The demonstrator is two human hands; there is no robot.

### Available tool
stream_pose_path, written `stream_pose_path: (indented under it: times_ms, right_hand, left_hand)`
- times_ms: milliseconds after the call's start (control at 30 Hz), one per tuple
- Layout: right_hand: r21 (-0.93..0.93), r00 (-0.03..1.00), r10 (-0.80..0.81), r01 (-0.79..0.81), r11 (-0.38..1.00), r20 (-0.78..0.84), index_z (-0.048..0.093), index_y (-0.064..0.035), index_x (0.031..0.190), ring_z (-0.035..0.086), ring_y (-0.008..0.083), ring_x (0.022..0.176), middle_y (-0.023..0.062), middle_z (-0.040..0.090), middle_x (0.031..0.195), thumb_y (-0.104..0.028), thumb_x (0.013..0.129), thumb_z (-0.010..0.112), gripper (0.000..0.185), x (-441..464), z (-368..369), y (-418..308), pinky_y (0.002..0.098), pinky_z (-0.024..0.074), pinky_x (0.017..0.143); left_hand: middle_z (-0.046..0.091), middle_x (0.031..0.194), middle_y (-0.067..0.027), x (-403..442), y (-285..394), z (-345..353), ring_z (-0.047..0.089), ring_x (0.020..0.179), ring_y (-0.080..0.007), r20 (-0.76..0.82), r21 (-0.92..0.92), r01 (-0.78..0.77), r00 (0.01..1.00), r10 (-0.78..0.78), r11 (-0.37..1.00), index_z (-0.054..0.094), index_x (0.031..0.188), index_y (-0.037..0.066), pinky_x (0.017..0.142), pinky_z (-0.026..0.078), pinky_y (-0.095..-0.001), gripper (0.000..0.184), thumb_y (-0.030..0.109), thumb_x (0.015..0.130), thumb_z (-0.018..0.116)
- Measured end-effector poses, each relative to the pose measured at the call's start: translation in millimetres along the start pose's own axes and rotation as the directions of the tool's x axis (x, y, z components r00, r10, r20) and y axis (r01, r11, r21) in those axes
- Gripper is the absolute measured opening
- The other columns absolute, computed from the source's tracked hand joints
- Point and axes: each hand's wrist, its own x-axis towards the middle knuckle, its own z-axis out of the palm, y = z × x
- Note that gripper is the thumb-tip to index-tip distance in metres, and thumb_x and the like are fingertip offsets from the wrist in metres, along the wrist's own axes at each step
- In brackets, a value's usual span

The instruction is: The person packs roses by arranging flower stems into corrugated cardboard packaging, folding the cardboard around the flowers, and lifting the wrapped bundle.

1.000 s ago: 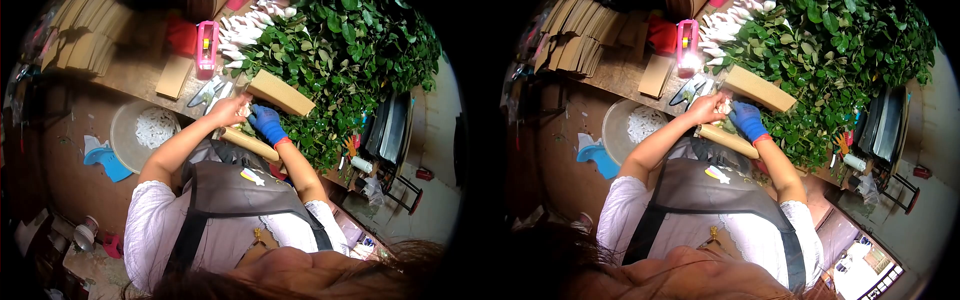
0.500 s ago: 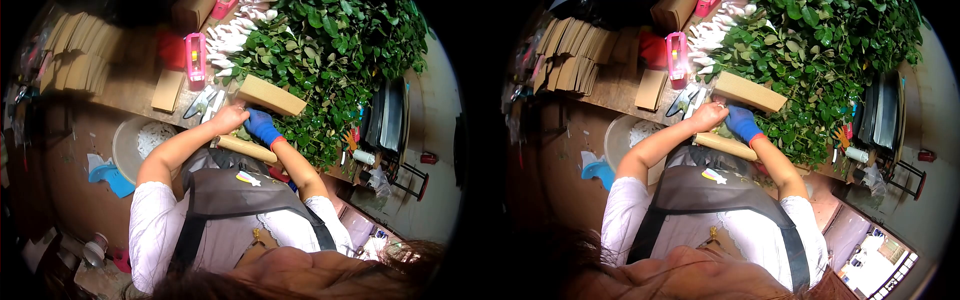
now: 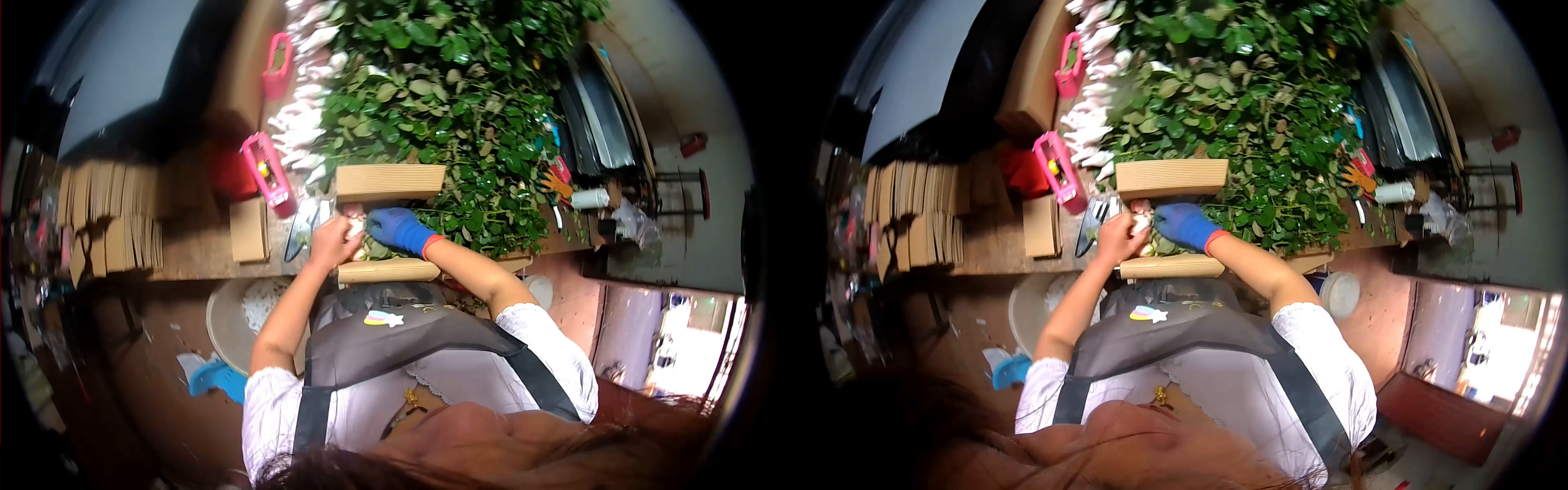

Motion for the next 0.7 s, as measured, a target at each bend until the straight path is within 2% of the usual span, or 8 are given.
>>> stream_pose_path:
  times_ms: [100, 233, 333, 400, 433, 467, 567, 700]
  right_hand:
    - [0.003, 0.994, 0.032, -0.033, 0.999, 0.103, 0.069, -0.0103, 0.098, 0.067, 0.0406, 0.089, 0.0193, 0.071, 0.096, -0.039, 0.086, 0.062, 0.031, 0.9, -7.3, -2.3, 0.0506, 0.0534, 0.079]
    - [0.118, 0.99, -0.019, 0.002, 0.993, 0.141, 0.069, -0.01, 0.102, 0.068, 0.0389, 0.092, 0.0182, 0.071, 0.102, -0.041, 0.086, 0.064, 0.035, -13.1, -31.7, -3.0, 0.0485, 0.0539, 0.081]
    - [0.447, 0.999, -0.018, 0.029, 0.894, -0.029, 0.069, -0.0122, 0.124, 0.07, 0.0261, 0.099, 0.0126, 0.072, 0.111, -0.028, 0.095, 0.066, 0.033, -48.3, -118.7, -40.9, 0.0354, 0.0552, 0.089]
    - [0.546, 0.968, 0.154, -0.022, 0.837, -0.196, 0.068, -0.0082, 0.125, 0.068, 0.0184, 0.101, 0.0085, 0.073, 0.112, -0.024, 0.097, 0.066, 0.033, -59.4, -159.6, -25.5, 0.0326, 0.0545, 0.094]
    - [0.565, 0.892, 0.161, 0.119, 0.816, -0.421, 0.068, -0.0075, 0.124, 0.067, 0.0172, 0.103, 0.0077, 0.072, 0.112, -0.025, 0.098, 0.065, 0.032, -57.8, -169.7, -7.8, 0.0319, 0.0536, 0.094]
    - [0.65, 0.854, 0.296, 0.062, 0.757, -0.427, 0.069, -0.0095, 0.125, 0.068, 0.0179, 0.104, 0.0079, 0.073, 0.117, -0.022, 0.098, 0.063, 0.03, -57.4, -183.1, 8.6, 0.0311, 0.0546, 0.092]
    - [0.519, 0.668, 0.419, -0.057, 0.853, -0.615, 0.069, -0.0089, 0.121, 0.07, 0.0207, 0.104, 0.0091, 0.072, 0.118, -0.022, 0.098, 0.062, 0.028, -33.4, -186.0, 89.4, 0.0313, 0.0541, 0.091]
    - [0.164, 0.584, 0.19, -0.098, 0.982, -0.789, 0.071, -0.0124, 0.116, 0.069, 0.0345, 0.101, 0.0145, 0.071, 0.112, -0.022, 0.092, 0.064, 0.027, -4.6, -229.1, 118.4, 0.0404, 0.0558, 0.089]
  left_hand:
    - [0.062, 0.067, -0.0085, -20.8, 3.1, -11.0, 0.058, 0.058, -0.0156, -0.272, -0.293, 0.261, 0.9, -0.342, 0.92, 0.055, 0.083, 0.005, 0.056, 0.048, -0.0322, 0.04, 0.027, 0.078, 0.088]
    - [0.047, 0.07, 0.0017, -86.6, -4.4, -52.1, 0.042, 0.067, -0.009, -0.241, -0.434, 0.374, 0.828, -0.506, 0.819, 0.049, 0.079, 0.007, 0.061, 0.041, -0.0274, 0.037, 0.016, 0.08, 0.086]
    - [0.048, 0.069, 0.0011, -161.6, 2.2, -82.7, 0.042, 0.065, -0.0104, -0.152, -0.309, 0.568, 0.762, -0.63, 0.762, 0.045, 0.076, 0.008, 0.059, 0.042, -0.0304, 0.04, 0.015, 0.079, 0.084]
    - [0.057, 0.068, -0.0079, -233.2, -19.5, -74.0, 0.055, 0.062, -0.0211, -0.039, -0.222, 0.659, 0.731, -0.682, 0.719, 0.048, 0.078, 0.007, 0.06, 0.046, -0.036, 0.038, 0.025, 0.081, 0.082]
    - [0.06, 0.07, -0.0111, -257.1, -24.1, -67.5, 0.059, 0.066, -0.0267, 0.048, -0.068, 0.726, 0.688, -0.724, 0.685, 0.052, 0.082, 0.007, 0.062, 0.048, -0.039, 0.035, 0.029, 0.082, 0.079]
    - [0.064, 0.073, -0.0143, -280.6, -28.4, -61.3, 0.063, 0.069, -0.0323, 0.135, 0.105, 0.752, 0.637, -0.759, 0.65, 0.056, 0.086, 0.007, 0.065, 0.05, -0.042, 0.034, 0.034, 0.083, 0.076]
    - [0.068, 0.077, -0.0175, -331.7, -35.8, -30.1, 0.068, 0.073, -0.0381, 0.36, 0.514, 0.641, 0.443, -0.821, 0.57, 0.06, 0.091, 0.007, 0.068, 0.052, -0.0452, 0.035, 0.039, 0.085, 0.073]
    - [0.069, 0.079, -0.0176, -347.7, -40.5, 0.7, 0.068, 0.075, -0.0385, 0.439, 0.54, 0.637, 0.344, -0.83, 0.55, 0.062, 0.094, 0.007, 0.069, 0.052, -0.0456, 0.035, 0.039, 0.086, 0.072]
